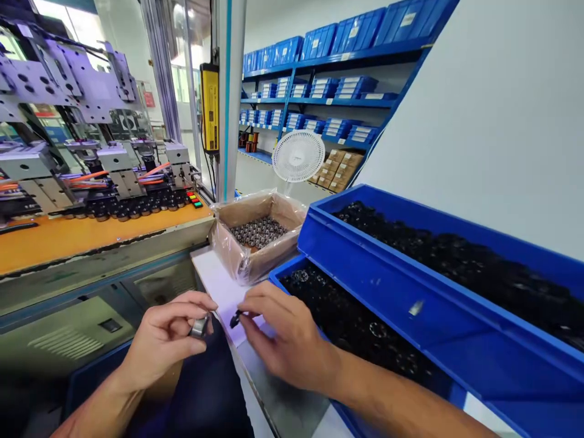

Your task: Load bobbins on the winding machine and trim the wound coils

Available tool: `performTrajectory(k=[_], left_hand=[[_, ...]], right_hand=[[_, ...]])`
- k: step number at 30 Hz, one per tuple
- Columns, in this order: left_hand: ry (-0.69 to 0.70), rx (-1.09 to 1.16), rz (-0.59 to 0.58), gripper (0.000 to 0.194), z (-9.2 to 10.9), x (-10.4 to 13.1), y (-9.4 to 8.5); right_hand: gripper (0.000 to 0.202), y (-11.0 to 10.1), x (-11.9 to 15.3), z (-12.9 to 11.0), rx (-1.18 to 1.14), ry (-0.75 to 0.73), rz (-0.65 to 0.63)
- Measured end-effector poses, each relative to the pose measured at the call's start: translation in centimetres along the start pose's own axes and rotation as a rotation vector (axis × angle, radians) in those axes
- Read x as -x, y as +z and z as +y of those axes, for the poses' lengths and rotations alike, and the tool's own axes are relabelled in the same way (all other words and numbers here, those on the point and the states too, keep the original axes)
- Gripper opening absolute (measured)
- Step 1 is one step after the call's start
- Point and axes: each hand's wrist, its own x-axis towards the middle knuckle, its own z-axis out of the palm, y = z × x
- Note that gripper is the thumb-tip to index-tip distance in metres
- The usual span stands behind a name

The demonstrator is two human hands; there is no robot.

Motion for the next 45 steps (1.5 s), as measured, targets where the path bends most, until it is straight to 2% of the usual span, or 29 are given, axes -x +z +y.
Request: performTrajectory(k=[2, 5, 8, 11, 15, 18, 21, 27, 34, 38, 45], left_hand=[[-0.053, -0.055, 0.042, 0.031, -0.2, 1.1, -0.1], [-0.139, -0.140, 0.115, 0.033, -0.6, 2.5, -0.3], [-0.155, -0.090, 0.094, 0.031, -0.8, 3.2, -0.1], [-0.117, -0.018, 0.052, 0.028, -1.0, 3.1, 0.2], [-0.137, -0.074, 0.094, 0.044, -1.1, 2.8, 0.5], [-0.146, -0.059, 0.100, 0.044, -1.1, 2.5, 0.8], [-0.170, 0.028, 0.085, 0.043, -1.2, 2.4, 1.2], [-0.302, 0.261, 0.053, 0.042, -1.9, 2.3, 2.4], [-0.251, 0.231, 0.091, 0.040, -1.6, 2.0, 2.3], [-0.229, 0.239, 0.071, 0.041, -1.7, 1.9, 2.1], [-0.244, 0.284, 0.041, 0.041, -1.5, 2.0, 2.2]], right_hand=[[0.017, 1.1, 0.3, -1.2, -0.056, 0.002, 0.003], [0.015, 2.1, 1.2, -1.5, -0.119, 0.007, -0.016], [0.012, 2.5, 1.8, -1.1, -0.138, 0.022, -0.043], [0.011, 2.7, 1.9, -0.8, -0.158, 0.030, -0.063], [0.013, 2.8, 1.8, -0.9, -0.203, 0.028, -0.061], [0.014, 2.7, 1.8, -1.1, -0.209, 0.040, -0.052], [0.016, 2.6, 1.9, -1.0, -0.206, 0.047, -0.063], [0.017, 2.6, 2.0, -0.8, -0.186, 0.045, -0.066], [0.035, 2.2, 1.9, -0.6, -0.166, -0.065, -0.114], [0.027, 2.4, 2.1, -0.4, -0.031, -0.140, -0.070], [0.029, 2.2, 2.0, -0.3, 0.001, -0.197, -0.059]])
